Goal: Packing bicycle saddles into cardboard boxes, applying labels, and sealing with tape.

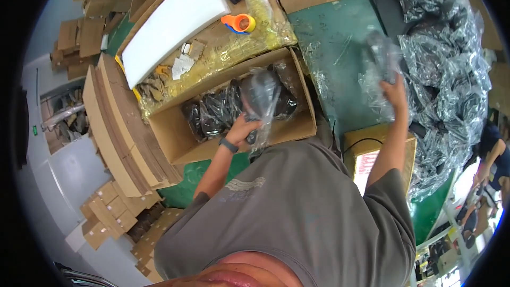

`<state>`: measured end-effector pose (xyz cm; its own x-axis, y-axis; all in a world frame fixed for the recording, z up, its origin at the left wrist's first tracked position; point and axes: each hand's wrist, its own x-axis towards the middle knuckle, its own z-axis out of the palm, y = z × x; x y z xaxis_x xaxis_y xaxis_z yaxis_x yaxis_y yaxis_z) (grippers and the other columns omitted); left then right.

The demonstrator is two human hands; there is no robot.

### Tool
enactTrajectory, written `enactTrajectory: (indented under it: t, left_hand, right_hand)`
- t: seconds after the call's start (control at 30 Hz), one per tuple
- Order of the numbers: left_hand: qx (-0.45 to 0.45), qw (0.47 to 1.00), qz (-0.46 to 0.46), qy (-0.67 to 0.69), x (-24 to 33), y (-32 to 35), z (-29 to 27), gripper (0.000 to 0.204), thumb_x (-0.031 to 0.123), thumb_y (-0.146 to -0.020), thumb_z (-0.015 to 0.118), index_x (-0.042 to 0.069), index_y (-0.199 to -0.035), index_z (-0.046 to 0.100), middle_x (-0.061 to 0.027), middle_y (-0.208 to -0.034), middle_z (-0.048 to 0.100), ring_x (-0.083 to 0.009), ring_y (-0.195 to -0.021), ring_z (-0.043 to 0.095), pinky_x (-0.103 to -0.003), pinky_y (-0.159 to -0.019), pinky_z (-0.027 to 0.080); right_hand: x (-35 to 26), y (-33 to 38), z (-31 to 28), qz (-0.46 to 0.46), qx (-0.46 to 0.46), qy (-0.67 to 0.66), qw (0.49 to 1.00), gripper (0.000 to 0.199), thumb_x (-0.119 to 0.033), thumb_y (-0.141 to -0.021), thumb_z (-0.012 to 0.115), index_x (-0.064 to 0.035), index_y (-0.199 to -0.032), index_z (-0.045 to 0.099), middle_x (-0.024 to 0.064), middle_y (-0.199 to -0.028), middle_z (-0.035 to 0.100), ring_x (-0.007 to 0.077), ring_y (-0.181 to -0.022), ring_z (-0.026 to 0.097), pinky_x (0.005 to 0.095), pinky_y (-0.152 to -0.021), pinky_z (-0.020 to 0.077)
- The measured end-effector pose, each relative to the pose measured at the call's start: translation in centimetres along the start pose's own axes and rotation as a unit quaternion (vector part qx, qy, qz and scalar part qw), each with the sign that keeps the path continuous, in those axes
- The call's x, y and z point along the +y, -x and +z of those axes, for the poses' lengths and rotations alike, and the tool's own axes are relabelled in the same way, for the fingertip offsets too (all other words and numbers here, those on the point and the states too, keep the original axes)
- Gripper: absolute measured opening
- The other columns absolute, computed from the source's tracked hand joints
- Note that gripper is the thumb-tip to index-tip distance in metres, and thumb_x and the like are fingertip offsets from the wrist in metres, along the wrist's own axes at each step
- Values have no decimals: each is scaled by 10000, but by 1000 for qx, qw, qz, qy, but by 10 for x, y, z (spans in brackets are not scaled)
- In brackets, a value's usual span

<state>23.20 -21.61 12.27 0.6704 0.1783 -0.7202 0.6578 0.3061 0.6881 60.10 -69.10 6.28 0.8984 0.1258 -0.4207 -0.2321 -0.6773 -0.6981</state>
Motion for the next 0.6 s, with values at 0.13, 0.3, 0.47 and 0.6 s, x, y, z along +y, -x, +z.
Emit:
enactTrajectory:
  t: [0.13, 0.3, 0.47, 0.6]
  left_hand:
    - [-80, 986, -44, 140, -77, -132, 63, 596, 143, -895, 817, 8, -1421, 572, -76, -1288, 699, -204, -1153, 660, -347, -1021, 513]
    - [122, 992, 2, 13, -186, -260, 96, 974, 336, -782, 915, -57, -1498, 383, -219, -1373, 651, -339, -1244, 642, -436, -1049, 517]
    - [222, 951, -159, -144, -108, -204, 141, 872, 430, -840, 837, -10, -1429, 367, -248, -1226, 717, -415, -1076, 728, -515, -931, 578]
    - [192, 945, -204, -169, -117, -237, 140, 976, 451, -836, 846, -11, -1494, 293, -246, -1273, 707, -382, -1156, 718, -467, -995, 581]
  right_hand:
    - [9, 31, 116, -46, -79, 209, 974, 994, -390, -871, 815, -117, -1653, 266, 308, -1254, 697, 482, -1124, 693, 521, -950, 551]
    - [-49, 71, 201, 57, -27, 247, 967, 1087, -381, -809, 845, -91, -1656, 228, 328, -1245, 694, 465, -1061, 723, 517, -924, 568]
    - [-13, 99, 168, 45, -11, 252, 967, 1063, -282, -790, 816, 2, -1633, 235, 335, -1197, 690, 361, -718, 759, 424, -635, 608]
    - [-1, 107, 183, 86, -46, 262, 960, 1047, -353, -832, 820, 71, -1603, 253, 328, -1256, 661, 358, -956, 742, 432, -813, 602]
